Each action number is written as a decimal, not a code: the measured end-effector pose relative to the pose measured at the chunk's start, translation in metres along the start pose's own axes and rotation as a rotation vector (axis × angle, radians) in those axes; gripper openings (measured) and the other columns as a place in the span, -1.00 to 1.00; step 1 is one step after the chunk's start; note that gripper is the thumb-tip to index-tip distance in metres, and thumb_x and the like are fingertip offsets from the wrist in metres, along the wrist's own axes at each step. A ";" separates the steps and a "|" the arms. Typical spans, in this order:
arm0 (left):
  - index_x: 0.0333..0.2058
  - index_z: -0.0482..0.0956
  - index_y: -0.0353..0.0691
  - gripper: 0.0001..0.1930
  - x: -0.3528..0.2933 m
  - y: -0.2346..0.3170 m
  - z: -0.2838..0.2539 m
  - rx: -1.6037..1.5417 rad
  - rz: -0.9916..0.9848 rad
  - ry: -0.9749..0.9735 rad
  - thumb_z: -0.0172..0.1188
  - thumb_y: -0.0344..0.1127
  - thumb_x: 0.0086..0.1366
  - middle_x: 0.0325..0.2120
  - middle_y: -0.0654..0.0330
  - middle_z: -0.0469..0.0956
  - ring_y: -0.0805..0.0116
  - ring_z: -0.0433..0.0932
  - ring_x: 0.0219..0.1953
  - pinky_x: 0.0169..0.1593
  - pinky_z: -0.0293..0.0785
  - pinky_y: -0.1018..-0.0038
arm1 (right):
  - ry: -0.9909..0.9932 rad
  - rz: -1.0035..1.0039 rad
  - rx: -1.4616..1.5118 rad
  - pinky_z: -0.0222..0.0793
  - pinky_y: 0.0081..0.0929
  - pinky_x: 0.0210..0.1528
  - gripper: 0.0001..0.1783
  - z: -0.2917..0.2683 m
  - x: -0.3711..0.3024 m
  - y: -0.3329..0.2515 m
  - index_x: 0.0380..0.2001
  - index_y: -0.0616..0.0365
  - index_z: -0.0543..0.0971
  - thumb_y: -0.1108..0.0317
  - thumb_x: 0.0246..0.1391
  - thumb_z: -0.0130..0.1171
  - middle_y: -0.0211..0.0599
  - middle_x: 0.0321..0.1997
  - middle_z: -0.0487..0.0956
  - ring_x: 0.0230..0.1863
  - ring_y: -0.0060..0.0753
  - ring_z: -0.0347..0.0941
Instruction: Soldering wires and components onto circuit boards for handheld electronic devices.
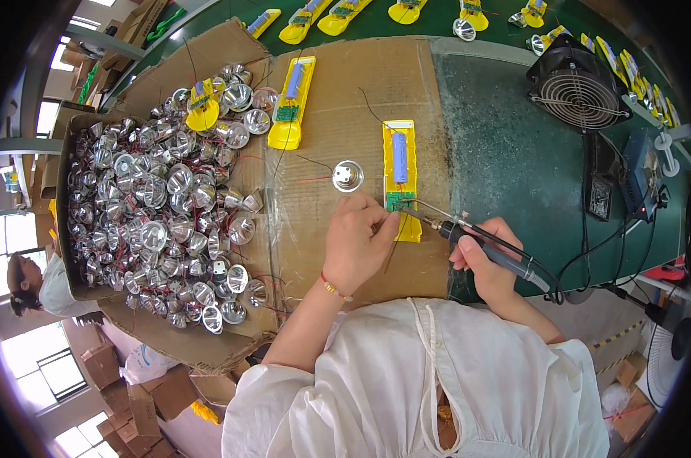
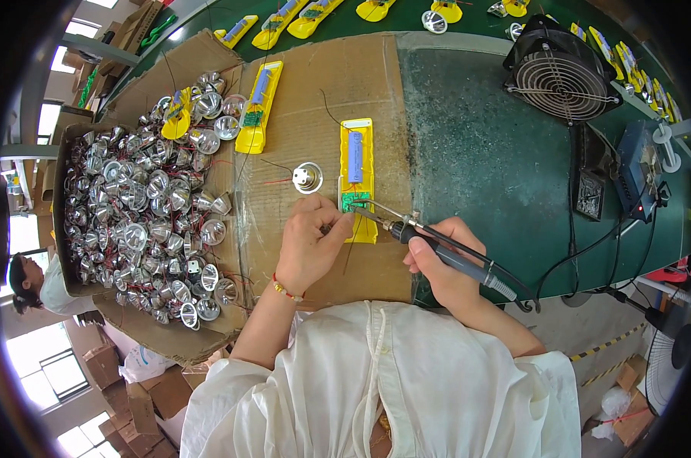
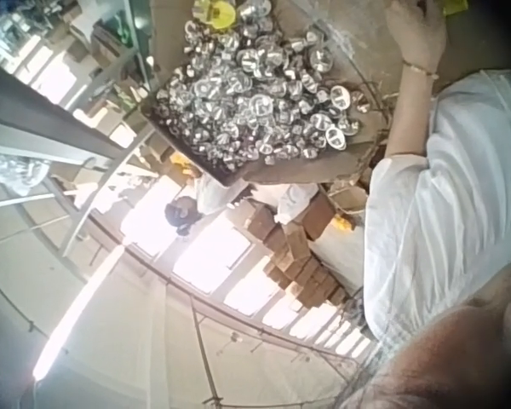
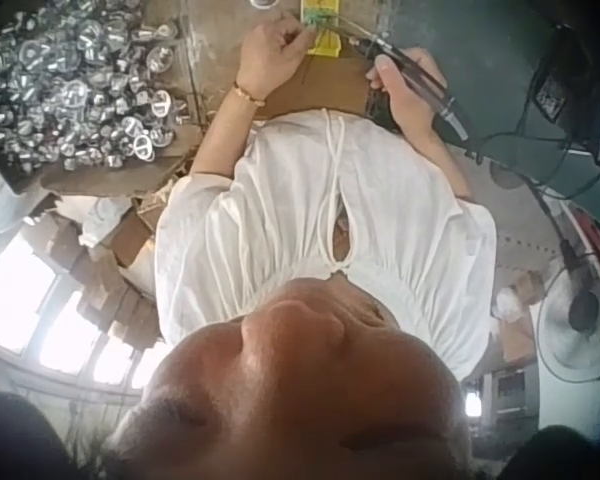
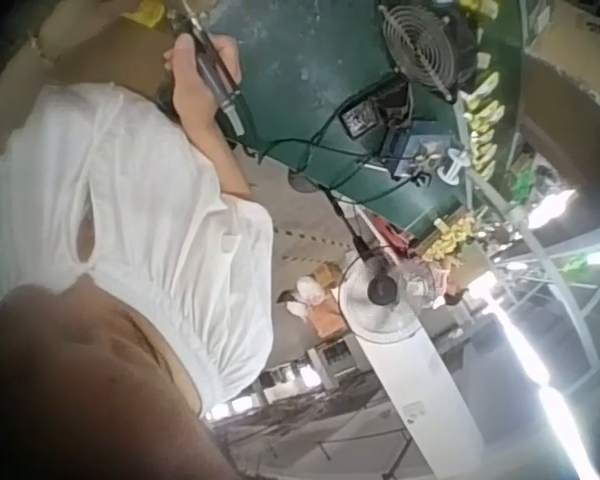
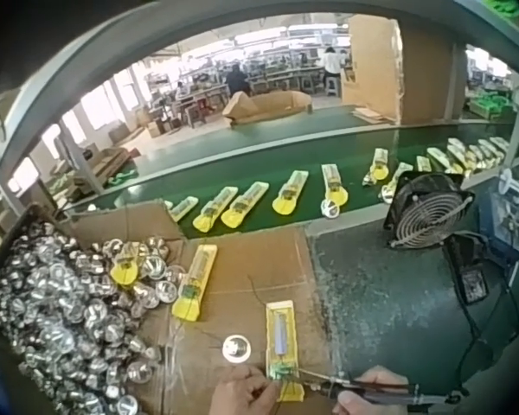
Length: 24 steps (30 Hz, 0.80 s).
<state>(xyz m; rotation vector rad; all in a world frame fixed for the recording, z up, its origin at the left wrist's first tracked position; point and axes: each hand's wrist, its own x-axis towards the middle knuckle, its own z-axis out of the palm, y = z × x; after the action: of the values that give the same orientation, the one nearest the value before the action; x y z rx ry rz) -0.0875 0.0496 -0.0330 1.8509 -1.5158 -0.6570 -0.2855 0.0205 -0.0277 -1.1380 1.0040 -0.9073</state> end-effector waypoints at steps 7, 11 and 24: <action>-0.64 0.55 -0.30 -0.84 0.000 -0.003 0.001 -0.024 0.006 0.009 0.17 -0.36 0.04 -0.57 0.13 0.41 0.17 0.36 -0.42 -0.34 0.30 0.33 | 0.016 -0.034 -0.028 0.37 -0.64 -0.59 -0.87 0.002 -0.002 -0.002 -0.44 0.25 0.34 0.46 0.02 0.07 -0.19 -0.61 0.50 -0.62 -0.54 0.43; -0.66 0.54 -0.29 -0.83 0.001 -0.005 0.001 -0.019 -0.005 0.004 0.17 -0.35 0.03 -0.57 0.14 0.41 0.16 0.37 -0.42 -0.34 0.30 0.33 | 0.026 -0.081 -0.047 0.37 -0.62 -0.58 -0.87 -0.002 -0.008 -0.009 -0.41 0.24 0.32 0.46 0.03 0.06 -0.18 -0.60 0.51 -0.61 -0.52 0.44; -0.54 0.57 -0.26 -0.79 -0.007 0.007 -0.020 -0.055 -0.195 -0.080 0.14 -0.23 0.08 -0.72 0.05 0.48 0.15 0.49 -0.67 -0.51 0.40 0.37 | 0.185 -0.140 -0.020 0.32 -0.66 -0.60 -0.86 -0.033 0.002 0.001 -0.44 0.23 0.31 0.46 0.03 0.06 -0.21 -0.61 0.51 -0.63 -0.55 0.42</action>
<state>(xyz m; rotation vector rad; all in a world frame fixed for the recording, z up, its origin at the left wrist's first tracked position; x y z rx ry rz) -0.0791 0.0585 -0.0145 1.9670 -1.3626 -0.8638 -0.3162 0.0091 -0.0329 -1.1679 1.0951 -1.1335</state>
